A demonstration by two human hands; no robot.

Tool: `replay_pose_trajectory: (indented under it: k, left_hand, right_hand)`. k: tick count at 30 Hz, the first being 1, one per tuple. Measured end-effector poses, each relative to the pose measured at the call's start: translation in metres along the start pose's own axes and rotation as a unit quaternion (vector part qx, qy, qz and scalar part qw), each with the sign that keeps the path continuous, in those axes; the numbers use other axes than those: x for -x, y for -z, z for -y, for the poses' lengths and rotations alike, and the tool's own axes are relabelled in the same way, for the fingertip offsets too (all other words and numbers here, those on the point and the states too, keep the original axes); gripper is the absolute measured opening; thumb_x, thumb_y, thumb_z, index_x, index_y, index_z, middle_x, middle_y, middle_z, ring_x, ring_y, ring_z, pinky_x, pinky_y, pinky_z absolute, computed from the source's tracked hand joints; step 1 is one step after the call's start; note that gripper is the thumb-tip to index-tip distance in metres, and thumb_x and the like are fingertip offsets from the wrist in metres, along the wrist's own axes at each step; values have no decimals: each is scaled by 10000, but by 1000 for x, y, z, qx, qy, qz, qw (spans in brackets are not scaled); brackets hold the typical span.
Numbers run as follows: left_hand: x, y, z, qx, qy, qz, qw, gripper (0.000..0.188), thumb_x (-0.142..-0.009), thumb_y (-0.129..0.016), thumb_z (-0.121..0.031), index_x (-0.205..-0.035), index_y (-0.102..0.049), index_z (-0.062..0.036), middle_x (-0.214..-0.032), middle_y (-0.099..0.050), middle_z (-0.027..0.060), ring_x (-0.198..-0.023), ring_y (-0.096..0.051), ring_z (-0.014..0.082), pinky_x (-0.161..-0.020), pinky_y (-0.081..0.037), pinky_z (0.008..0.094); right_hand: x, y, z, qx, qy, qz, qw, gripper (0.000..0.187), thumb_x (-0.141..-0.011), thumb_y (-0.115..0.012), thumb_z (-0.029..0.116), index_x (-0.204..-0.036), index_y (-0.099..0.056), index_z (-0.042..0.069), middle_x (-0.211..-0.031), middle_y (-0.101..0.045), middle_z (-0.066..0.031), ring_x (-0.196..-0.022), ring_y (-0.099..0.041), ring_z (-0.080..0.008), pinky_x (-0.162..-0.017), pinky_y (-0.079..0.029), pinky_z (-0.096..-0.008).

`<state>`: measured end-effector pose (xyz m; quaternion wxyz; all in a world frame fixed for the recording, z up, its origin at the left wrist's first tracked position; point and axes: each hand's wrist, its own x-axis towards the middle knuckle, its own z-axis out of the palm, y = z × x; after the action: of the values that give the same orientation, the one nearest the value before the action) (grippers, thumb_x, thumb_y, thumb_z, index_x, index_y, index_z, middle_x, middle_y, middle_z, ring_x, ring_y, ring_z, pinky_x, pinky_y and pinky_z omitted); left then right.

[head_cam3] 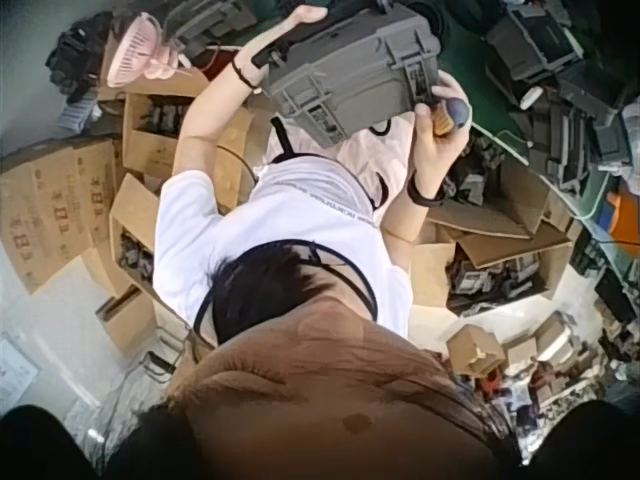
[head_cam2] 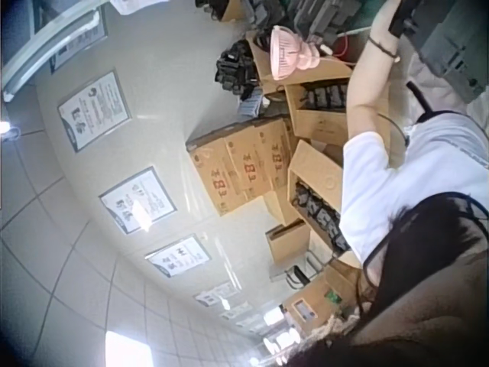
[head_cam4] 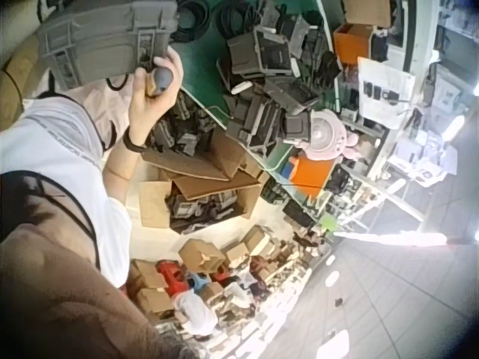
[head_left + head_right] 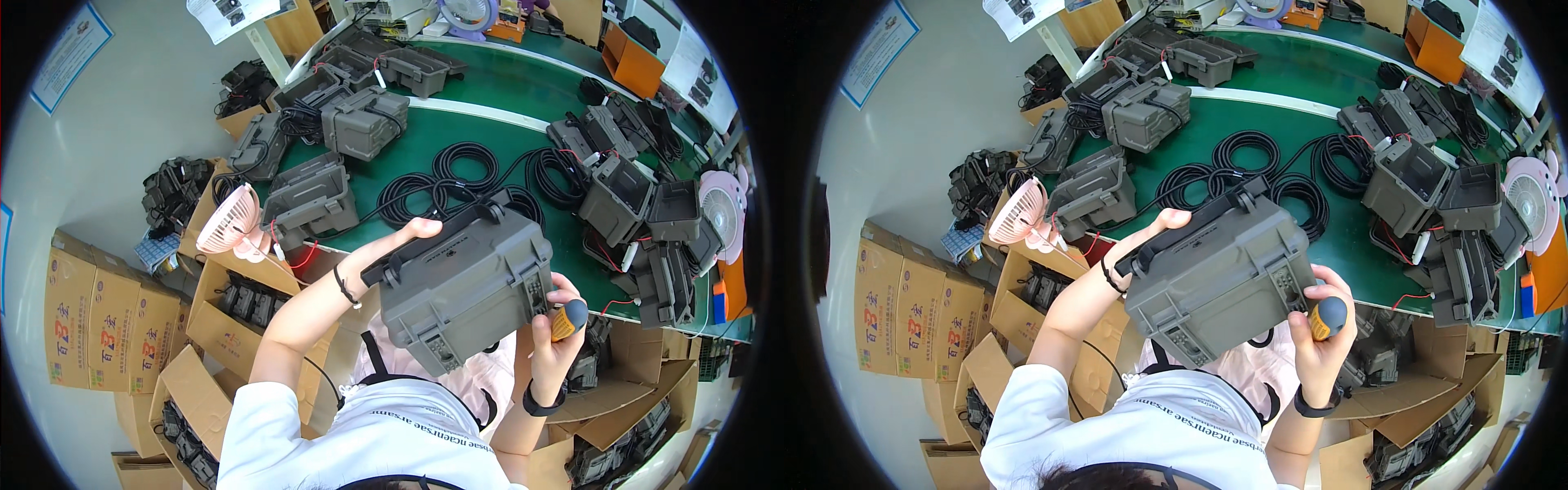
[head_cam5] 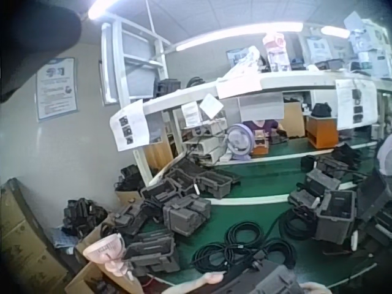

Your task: Assembling and securing components inside grey plastic equipment boxes using a screwdriver at a workshop bench.

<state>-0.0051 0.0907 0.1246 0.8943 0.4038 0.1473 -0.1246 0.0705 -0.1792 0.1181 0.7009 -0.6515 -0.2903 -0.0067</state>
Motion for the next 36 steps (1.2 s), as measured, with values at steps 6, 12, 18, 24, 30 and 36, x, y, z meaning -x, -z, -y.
replay_pose_trajectory:
  k: [6,12,18,24,30,36]
  left_hand:
    - [-28,4,14,-20,15,38,999,613,-916,-546,-527,-1276,-581,-32,-1121,-654,73,-937,-627,123,-832,-506,244]
    - [-26,-51,49,-3,170,51,984,597,-913,-564,-560,-1256,-587,-72,-1106,-647,44,-937,-615,104,-846,-500,251]
    - [-84,-86,180,208,330,142,910,443,-954,-587,-416,-1245,-625,-84,-1229,-651,27,-1061,-619,139,-996,-462,306]
    - [-178,-115,326,214,297,-63,928,200,-916,-590,-54,-1095,-536,17,-1025,-629,112,-966,-635,237,-908,-525,370]
    - [-264,-121,304,96,214,21,972,592,-853,-700,-168,-1349,-377,-161,-1311,-519,10,-1251,-444,150,-1095,-214,479]
    - [-236,-109,282,-54,250,219,942,602,-974,-560,-339,-1502,-302,-210,-1443,-471,25,-1243,-493,164,-1051,-357,364]
  right_hand:
    - [11,13,-9,-16,-19,-17,1000,295,-827,-679,128,-1076,-554,34,-1277,-539,-165,-1158,-514,-235,-1023,-346,-364]
    - [54,65,-22,-74,-93,-69,991,792,-698,-850,468,-1236,-492,11,-1249,-546,-127,-1193,-503,-209,-1041,-356,-359]
    - [139,155,-31,50,-254,-233,938,642,-738,-804,288,-1254,-560,-4,-1060,-613,-33,-916,-546,-95,-827,-426,-241]
    - [218,260,-79,262,-324,-434,799,389,-876,-713,238,-1166,-649,-14,-917,-645,-14,-782,-547,-68,-705,-420,-244]
    - [199,345,-190,493,-380,-432,653,559,-816,-704,518,-977,-668,-17,-831,-698,-196,-791,-695,-349,-693,-528,-416]
    - [205,409,-294,240,-434,-578,648,622,-776,-747,530,-1063,-659,-14,-821,-630,-81,-612,-601,-178,-557,-528,-300]
